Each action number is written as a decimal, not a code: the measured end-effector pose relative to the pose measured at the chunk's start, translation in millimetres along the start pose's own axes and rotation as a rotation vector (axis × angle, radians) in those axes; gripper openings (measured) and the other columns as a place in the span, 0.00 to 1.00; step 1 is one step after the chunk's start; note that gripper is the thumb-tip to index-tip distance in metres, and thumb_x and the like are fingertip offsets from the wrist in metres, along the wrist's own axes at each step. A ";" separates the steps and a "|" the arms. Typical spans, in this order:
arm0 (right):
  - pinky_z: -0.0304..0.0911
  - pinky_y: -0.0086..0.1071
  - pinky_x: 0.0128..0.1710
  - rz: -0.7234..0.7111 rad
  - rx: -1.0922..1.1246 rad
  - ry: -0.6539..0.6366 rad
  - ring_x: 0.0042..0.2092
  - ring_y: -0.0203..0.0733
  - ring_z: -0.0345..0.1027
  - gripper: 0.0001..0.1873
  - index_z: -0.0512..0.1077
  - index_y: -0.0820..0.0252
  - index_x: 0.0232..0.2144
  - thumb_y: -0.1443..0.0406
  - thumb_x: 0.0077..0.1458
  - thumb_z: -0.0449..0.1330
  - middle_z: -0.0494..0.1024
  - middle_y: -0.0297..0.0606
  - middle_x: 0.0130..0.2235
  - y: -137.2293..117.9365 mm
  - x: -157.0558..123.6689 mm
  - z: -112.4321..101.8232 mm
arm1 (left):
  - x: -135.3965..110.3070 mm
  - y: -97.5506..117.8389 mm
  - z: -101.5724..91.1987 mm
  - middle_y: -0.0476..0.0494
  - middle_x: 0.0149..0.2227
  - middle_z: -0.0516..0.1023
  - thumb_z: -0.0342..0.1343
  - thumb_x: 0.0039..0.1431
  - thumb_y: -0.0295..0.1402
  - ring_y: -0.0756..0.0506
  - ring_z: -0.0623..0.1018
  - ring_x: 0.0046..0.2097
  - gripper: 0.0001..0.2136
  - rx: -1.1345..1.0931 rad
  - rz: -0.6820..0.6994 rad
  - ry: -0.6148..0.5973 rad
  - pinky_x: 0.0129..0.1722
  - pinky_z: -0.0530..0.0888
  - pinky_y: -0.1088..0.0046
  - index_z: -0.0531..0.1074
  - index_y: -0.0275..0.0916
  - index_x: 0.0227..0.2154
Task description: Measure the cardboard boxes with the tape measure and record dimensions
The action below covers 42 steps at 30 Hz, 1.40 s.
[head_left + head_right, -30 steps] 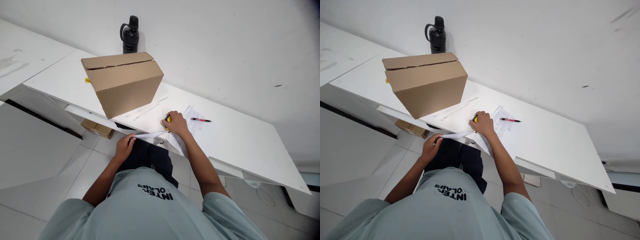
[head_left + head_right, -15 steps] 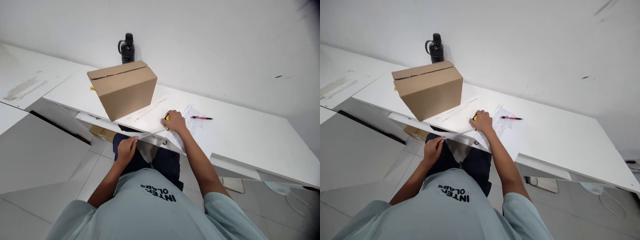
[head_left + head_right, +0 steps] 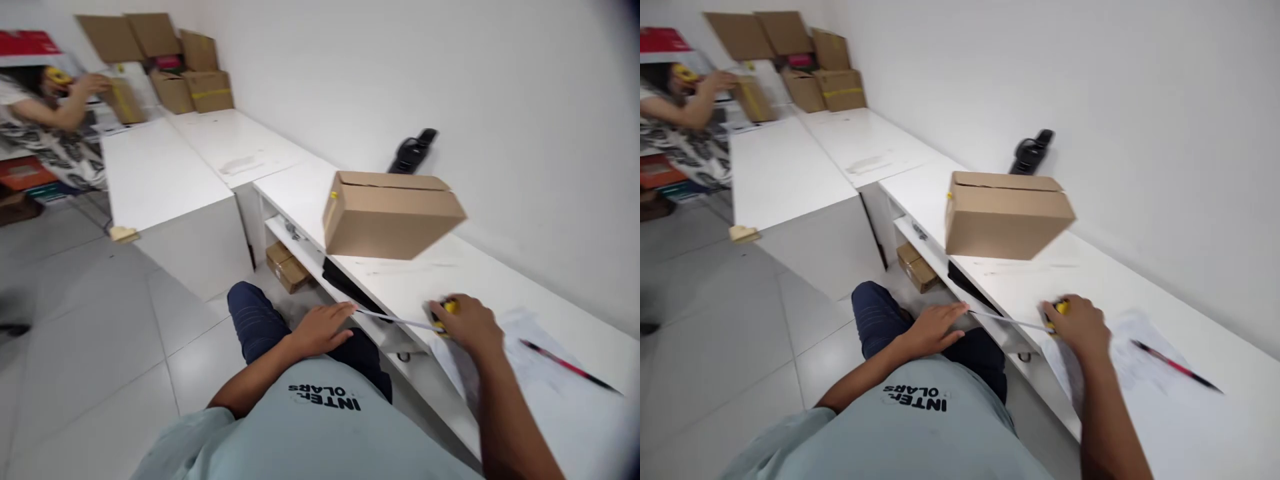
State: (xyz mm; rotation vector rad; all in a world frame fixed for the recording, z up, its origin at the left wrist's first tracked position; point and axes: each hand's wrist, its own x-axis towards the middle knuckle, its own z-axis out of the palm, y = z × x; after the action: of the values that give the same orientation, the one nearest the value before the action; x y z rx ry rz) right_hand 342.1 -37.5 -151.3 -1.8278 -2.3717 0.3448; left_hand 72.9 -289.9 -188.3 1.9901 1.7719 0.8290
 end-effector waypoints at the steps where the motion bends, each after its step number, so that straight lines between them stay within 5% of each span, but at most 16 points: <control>1: 0.68 0.63 0.52 -0.018 0.019 0.014 0.53 0.75 0.74 0.30 0.77 0.51 0.37 0.37 0.47 0.55 0.79 0.59 0.46 9.5 2.8 4.3 | -10.0 -4.1 -2.4 0.32 0.72 0.68 0.50 0.75 0.46 0.35 0.72 0.70 0.29 -0.018 -0.029 0.026 0.65 0.74 0.50 0.60 0.40 0.73; 4: 0.68 0.64 0.50 0.010 0.031 0.053 0.49 0.77 0.75 0.23 0.68 0.42 0.25 0.35 0.41 0.56 0.78 0.59 0.39 35.3 12.2 12.6 | -55.1 -27.0 -4.3 0.32 0.70 0.72 0.51 0.73 0.46 0.35 0.75 0.68 0.29 -0.098 -0.233 0.209 0.64 0.74 0.50 0.62 0.41 0.71; 8: 0.70 0.63 0.56 -0.006 0.052 -0.005 0.50 0.77 0.76 0.28 0.68 0.45 0.29 0.33 0.40 0.55 0.80 0.55 0.41 37.3 16.4 14.4 | -147.7 -65.1 12.5 0.32 0.63 0.78 0.49 0.70 0.45 0.39 0.85 0.54 0.25 -0.245 -0.758 0.602 0.56 0.80 0.54 0.68 0.41 0.65; 11: 0.68 0.61 0.60 -0.058 0.100 0.039 0.54 0.74 0.75 0.30 0.69 0.49 0.33 0.35 0.42 0.54 0.82 0.55 0.46 17.5 9.7 12.2 | -207.9 -93.9 22.5 0.29 0.59 0.81 0.50 0.67 0.50 0.38 0.86 0.47 0.29 -0.206 -1.033 0.768 0.43 0.83 0.57 0.68 0.37 0.63; 14: 0.68 0.61 0.59 -0.058 0.161 0.165 0.54 0.71 0.75 0.31 0.71 0.52 0.37 0.36 0.45 0.53 0.81 0.57 0.48 2.8 -4.0 8.8 | -222.8 -109.5 12.2 0.31 0.58 0.82 0.49 0.67 0.53 0.37 0.86 0.47 0.29 -0.113 -1.109 0.817 0.43 0.82 0.56 0.68 0.39 0.62; 17: 0.67 0.60 0.61 -0.089 0.242 0.305 0.55 0.69 0.74 0.32 0.73 0.56 0.39 0.38 0.47 0.54 0.81 0.57 0.48 -3.5 -20.5 5.0 | -180.9 -108.3 -9.6 0.31 0.59 0.81 0.50 0.67 0.52 0.36 0.85 0.50 0.28 -0.105 -0.998 0.778 0.44 0.82 0.56 0.69 0.39 0.62; 20: 0.67 0.57 0.60 -0.025 0.443 0.379 0.55 0.66 0.74 0.32 0.74 0.58 0.41 0.40 0.44 0.59 0.81 0.55 0.50 -11.6 -29.8 -2.7 | -104.0 -97.5 -27.8 0.29 0.61 0.80 0.50 0.70 0.50 0.36 0.83 0.55 0.27 -0.148 -0.797 0.745 0.46 0.82 0.57 0.69 0.38 0.63; 24: 0.72 0.50 0.53 0.074 0.707 0.518 0.55 0.59 0.75 0.33 0.76 0.58 0.47 0.42 0.49 0.60 0.80 0.52 0.54 -34.4 -19.0 -30.8 | -8.5 -62.1 -43.1 0.33 0.61 0.80 0.48 0.74 0.49 0.40 0.82 0.58 0.23 -0.179 -0.433 0.671 0.62 0.77 0.53 0.71 0.40 0.62; 28: 0.73 0.51 0.53 -0.241 0.694 0.766 0.58 0.57 0.74 0.27 0.74 0.54 0.52 0.46 0.58 0.61 0.78 0.48 0.56 -67.0 18.2 -85.0 | 44.1 -7.4 -61.5 0.32 0.62 0.78 0.43 0.78 0.49 0.40 0.80 0.62 0.24 -0.077 -0.024 0.630 0.61 0.77 0.56 0.66 0.43 0.66; 32: 0.69 0.58 0.59 -0.465 0.693 1.083 0.62 0.61 0.68 0.26 0.71 0.55 0.56 0.48 0.63 0.59 0.73 0.53 0.57 -103.9 60.6 -134.1 | 74.9 36.9 -92.1 0.30 0.66 0.73 0.47 0.77 0.46 0.37 0.74 0.68 0.28 0.280 0.320 0.759 0.63 0.74 0.52 0.52 0.46 0.75; 37: 0.55 0.71 0.64 -0.457 0.729 1.277 0.65 0.68 0.59 0.25 0.67 0.56 0.57 0.49 0.65 0.56 0.65 0.55 0.59 -137.9 89.9 -143.8 | 110.5 48.9 -125.6 0.29 0.75 0.57 0.53 0.74 0.43 0.33 0.63 0.75 0.34 0.571 0.304 0.921 0.68 0.67 0.47 0.46 0.49 0.77; 42: 0.50 0.75 0.65 -0.494 0.725 1.153 0.66 0.72 0.55 0.24 0.70 0.62 0.54 0.51 0.64 0.56 0.62 0.61 0.60 -145.1 110.8 -129.4 | 138.8 21.1 -142.0 0.28 0.76 0.55 0.53 0.73 0.48 0.30 0.56 0.77 0.31 0.773 0.179 0.897 0.72 0.59 0.41 0.57 0.44 0.74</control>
State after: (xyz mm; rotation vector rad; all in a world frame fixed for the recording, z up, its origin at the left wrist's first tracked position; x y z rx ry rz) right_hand 208.4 47.7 6.7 -0.7046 -1.4616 0.0278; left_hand 6.5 -174.3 -39.7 2.4771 2.7569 1.4074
